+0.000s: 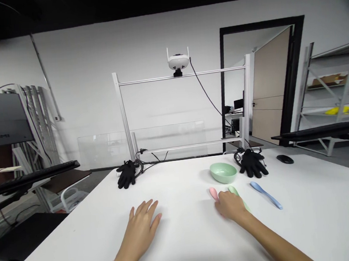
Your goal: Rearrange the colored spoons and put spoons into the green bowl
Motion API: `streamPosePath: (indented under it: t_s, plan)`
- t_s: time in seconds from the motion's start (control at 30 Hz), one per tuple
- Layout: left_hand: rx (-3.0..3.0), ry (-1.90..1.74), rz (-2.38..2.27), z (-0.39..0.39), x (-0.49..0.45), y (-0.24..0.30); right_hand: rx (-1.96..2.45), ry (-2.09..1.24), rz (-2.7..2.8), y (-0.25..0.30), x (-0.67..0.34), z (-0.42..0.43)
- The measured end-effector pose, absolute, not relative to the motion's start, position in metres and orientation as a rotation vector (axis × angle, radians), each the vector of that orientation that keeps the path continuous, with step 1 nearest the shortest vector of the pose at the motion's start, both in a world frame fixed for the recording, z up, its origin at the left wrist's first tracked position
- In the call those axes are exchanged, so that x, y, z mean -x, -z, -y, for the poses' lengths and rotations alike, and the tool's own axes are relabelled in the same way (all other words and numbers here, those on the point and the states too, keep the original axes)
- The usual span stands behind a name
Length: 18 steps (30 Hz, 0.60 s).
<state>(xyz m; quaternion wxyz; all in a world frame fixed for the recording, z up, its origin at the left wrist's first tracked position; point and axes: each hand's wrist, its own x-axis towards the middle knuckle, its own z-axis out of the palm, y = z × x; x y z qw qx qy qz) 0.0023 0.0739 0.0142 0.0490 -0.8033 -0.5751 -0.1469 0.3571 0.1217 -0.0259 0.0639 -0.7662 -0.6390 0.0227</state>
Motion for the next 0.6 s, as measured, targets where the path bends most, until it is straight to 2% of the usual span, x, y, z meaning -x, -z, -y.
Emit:
streamPosePath:
  t_s: [0.33, 0.6]
  plan:
    - [2.430, 0.450, 1.760, -0.073, -0.001, -0.012, 2.319, -0.074, 1.892, 0.018, -0.356, -0.118]
    - [2.438, 0.464, 1.746, -0.075, 0.000, -0.010, 2.226, -0.001, 1.920, -0.021, -0.373, -0.112]
